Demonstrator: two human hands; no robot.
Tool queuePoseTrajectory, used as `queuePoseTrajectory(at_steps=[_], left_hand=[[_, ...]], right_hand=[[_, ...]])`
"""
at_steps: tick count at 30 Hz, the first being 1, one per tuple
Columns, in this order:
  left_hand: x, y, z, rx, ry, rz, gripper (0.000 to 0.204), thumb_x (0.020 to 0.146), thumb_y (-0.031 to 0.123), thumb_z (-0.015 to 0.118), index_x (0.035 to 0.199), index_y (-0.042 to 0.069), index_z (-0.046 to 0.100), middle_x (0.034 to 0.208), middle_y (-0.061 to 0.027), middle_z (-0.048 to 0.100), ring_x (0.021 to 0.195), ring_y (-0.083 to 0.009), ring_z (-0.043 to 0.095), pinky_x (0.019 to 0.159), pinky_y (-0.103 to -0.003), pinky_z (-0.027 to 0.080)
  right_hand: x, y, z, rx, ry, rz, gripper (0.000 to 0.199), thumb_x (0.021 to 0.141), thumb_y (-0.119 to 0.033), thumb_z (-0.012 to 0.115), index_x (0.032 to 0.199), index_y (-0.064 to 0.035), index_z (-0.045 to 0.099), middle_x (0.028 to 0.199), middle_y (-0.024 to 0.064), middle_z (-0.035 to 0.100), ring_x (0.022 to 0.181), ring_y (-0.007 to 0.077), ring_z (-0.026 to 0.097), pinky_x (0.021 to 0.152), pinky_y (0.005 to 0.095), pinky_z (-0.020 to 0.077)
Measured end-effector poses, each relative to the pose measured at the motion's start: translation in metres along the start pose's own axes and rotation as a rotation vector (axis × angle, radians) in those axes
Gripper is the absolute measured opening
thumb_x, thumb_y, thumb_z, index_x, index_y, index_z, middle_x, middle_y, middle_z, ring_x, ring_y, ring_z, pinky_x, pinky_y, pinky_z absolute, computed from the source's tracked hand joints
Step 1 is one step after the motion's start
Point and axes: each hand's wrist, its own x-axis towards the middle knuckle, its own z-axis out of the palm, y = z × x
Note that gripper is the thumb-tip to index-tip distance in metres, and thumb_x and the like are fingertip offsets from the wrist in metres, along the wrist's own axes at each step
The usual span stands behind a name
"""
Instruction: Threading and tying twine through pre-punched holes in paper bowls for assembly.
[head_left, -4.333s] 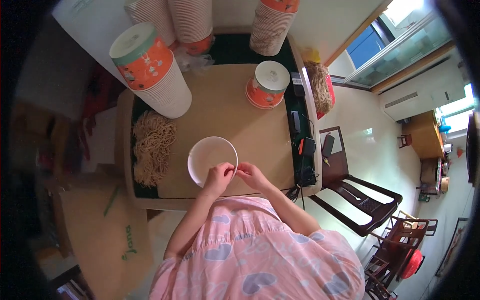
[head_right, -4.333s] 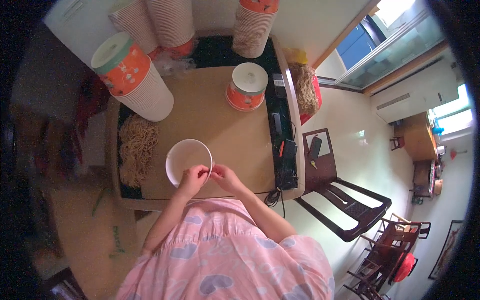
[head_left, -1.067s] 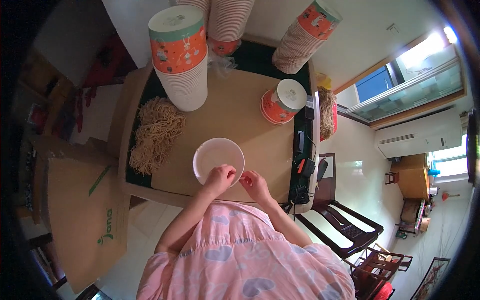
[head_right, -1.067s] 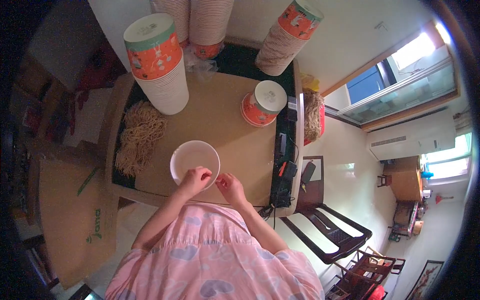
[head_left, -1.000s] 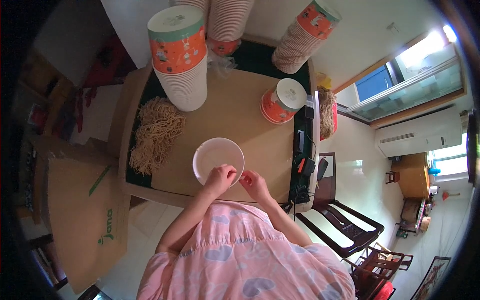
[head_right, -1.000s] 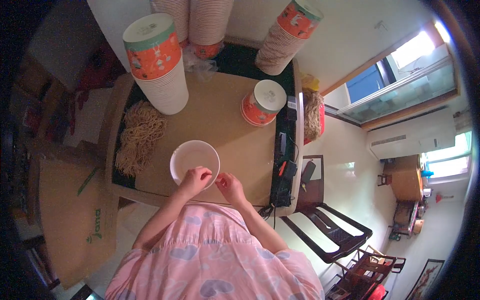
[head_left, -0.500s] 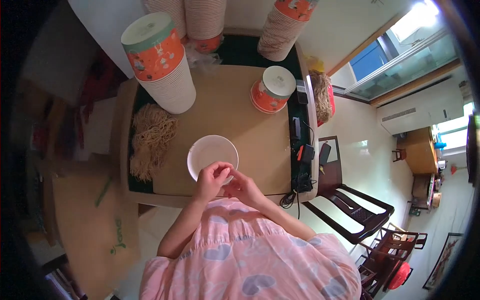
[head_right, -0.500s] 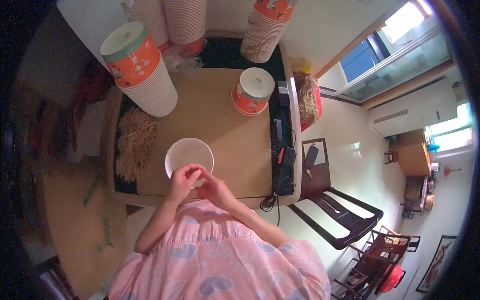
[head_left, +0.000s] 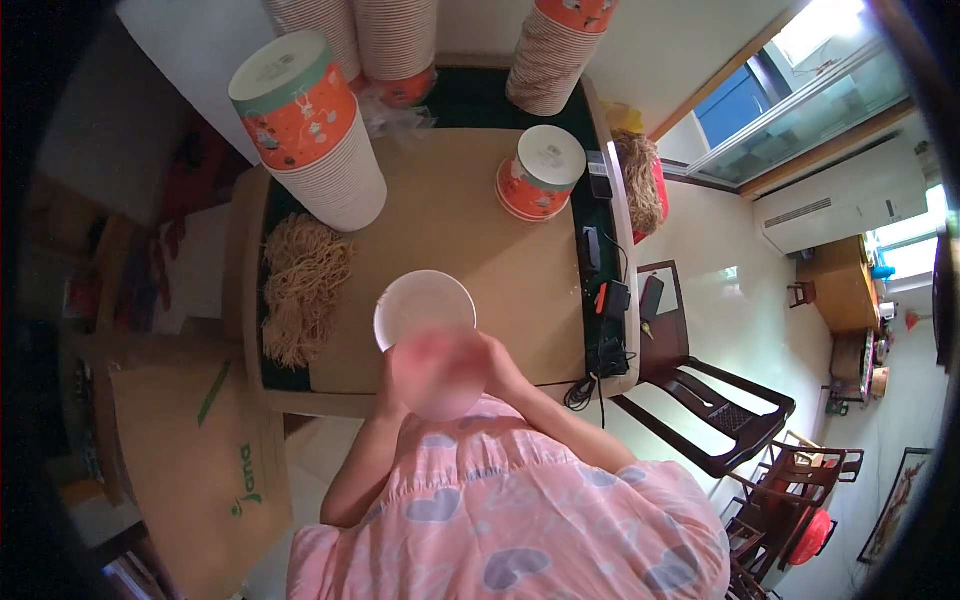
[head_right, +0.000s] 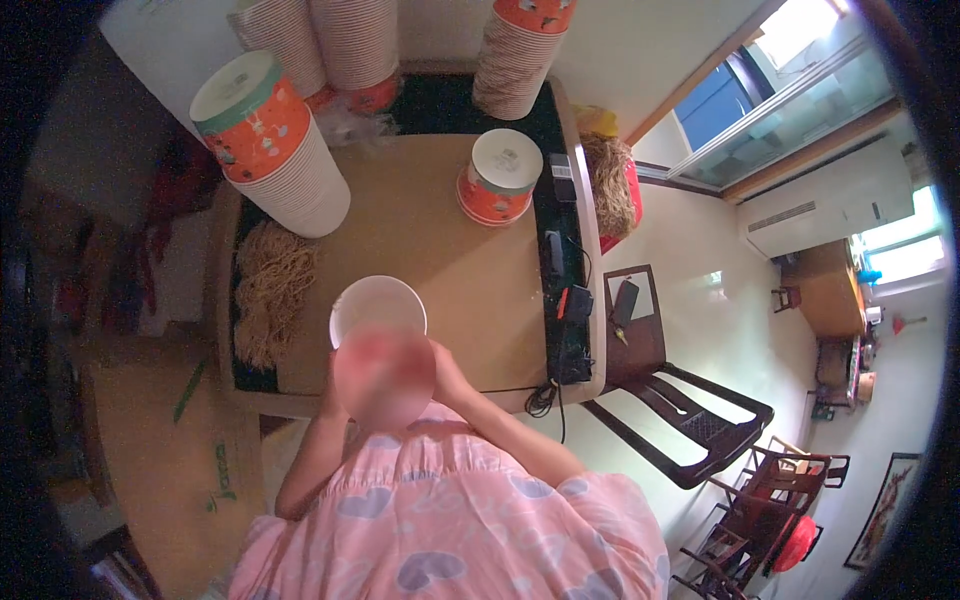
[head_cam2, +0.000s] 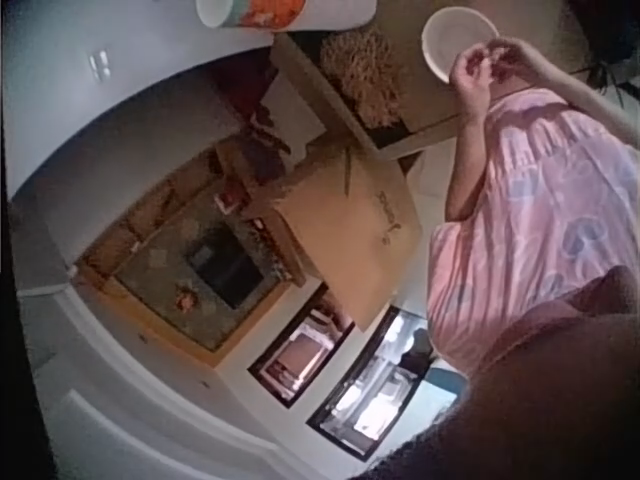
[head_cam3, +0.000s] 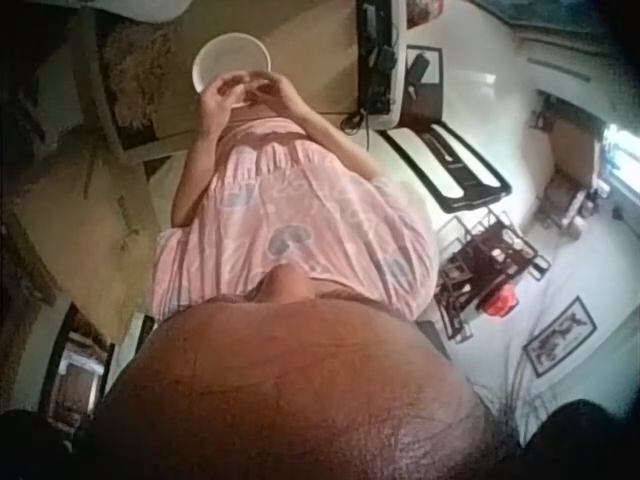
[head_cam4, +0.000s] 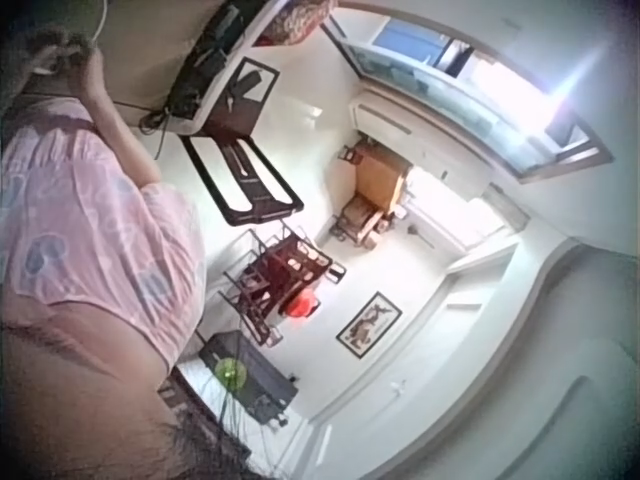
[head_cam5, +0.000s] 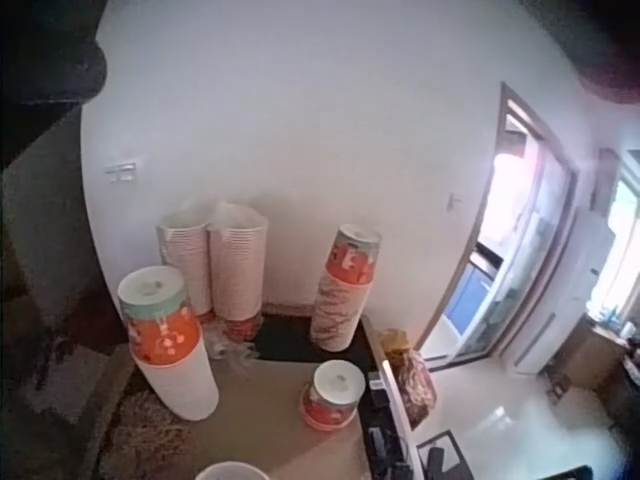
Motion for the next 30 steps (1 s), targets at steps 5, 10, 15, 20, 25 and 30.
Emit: queuePoseTrajectory(at_steps=[5, 10, 15, 20, 25, 30], left_hand=[[-0.004, 0.001, -0.002, 0.773, -0.009, 0.240, 0.030, 0.077, -0.002, 0.063, 0.106, 0.002, 0.057, 0.088, -0.0081, 0.062, 0.079, -0.0169, 0.061, 0.066, -0.028, 0.049], [-0.005, 0.004, 0.008, 0.694, 0.158, 0.288, 0.033, 0.073, -0.002, 0.065, 0.105, 0.003, 0.058, 0.085, -0.0086, 0.059, 0.071, -0.0177, 0.060, 0.061, -0.028, 0.048], [-0.004, 0.011, 0.004, 0.535, 0.218, 0.155, 0.031, 0.078, 0.000, 0.061, 0.109, 0.003, 0.057, 0.083, -0.0079, 0.061, 0.069, -0.0158, 0.061, 0.060, -0.028, 0.049], [-0.003, -0.016, -0.009, 0.434, 0.052, 0.188, 0.019, 0.081, 0.004, 0.060, 0.099, 0.003, 0.065, 0.078, -0.0095, 0.065, 0.072, -0.0173, 0.063, 0.062, -0.028, 0.049], [-0.012, -0.015, -0.017, 0.791, -0.045, 0.144, 0.014, 0.080, 0.007, 0.060, 0.092, 0.006, 0.068, 0.081, -0.0115, 0.064, 0.073, -0.0225, 0.063, 0.067, -0.030, 0.050], [-0.018, -0.014, -0.022, 0.931, -0.133, 0.254, 0.019, 0.080, 0.011, 0.060, 0.098, 0.006, 0.067, 0.088, -0.0120, 0.064, 0.080, -0.0256, 0.063, 0.068, -0.034, 0.050]], right_hand=[[0.009, 0.001, -0.003, -0.309, 0.150, -0.267, 0.014, 0.088, -0.002, 0.053, 0.099, 0.0031, 0.061, 0.090, 0.0097, 0.065, 0.087, 0.0150, 0.062, 0.077, 0.0265, 0.0506], [0.012, -0.006, 0.004, -0.182, 0.168, -0.316, 0.017, 0.087, -0.002, 0.055, 0.103, 0.0021, 0.062, 0.092, 0.0075, 0.066, 0.086, 0.0136, 0.062, 0.077, 0.0251, 0.0496], [-0.006, -0.031, 0.028, -0.358, 0.135, -0.409, 0.016, 0.086, 0.000, 0.056, 0.100, -0.0008, 0.065, 0.094, 0.0079, 0.067, 0.085, 0.0131, 0.062, 0.075, 0.0257, 0.0501], [0.000, -0.038, 0.033, -0.077, 0.183, -0.426, 0.016, 0.089, -0.001, 0.051, 0.102, 0.0000, 0.062, 0.094, 0.0113, 0.066, 0.087, 0.0172, 0.063, 0.077, 0.0285, 0.0503], [0.009, -0.057, 0.026, 0.314, 0.168, -0.369, 0.016, 0.093, -0.005, 0.045, 0.109, -0.0026, 0.045, 0.086, 0.0102, 0.059, 0.088, 0.0179, 0.059, 0.079, 0.0308, 0.0495], [0.001, -0.052, 0.019, 0.312, -0.058, -0.368, 0.021, 0.093, -0.005, 0.043, 0.114, -0.0063, 0.039, 0.081, 0.0067, 0.053, 0.073, 0.0133, 0.050, 0.066, 0.0242, 0.0428]])
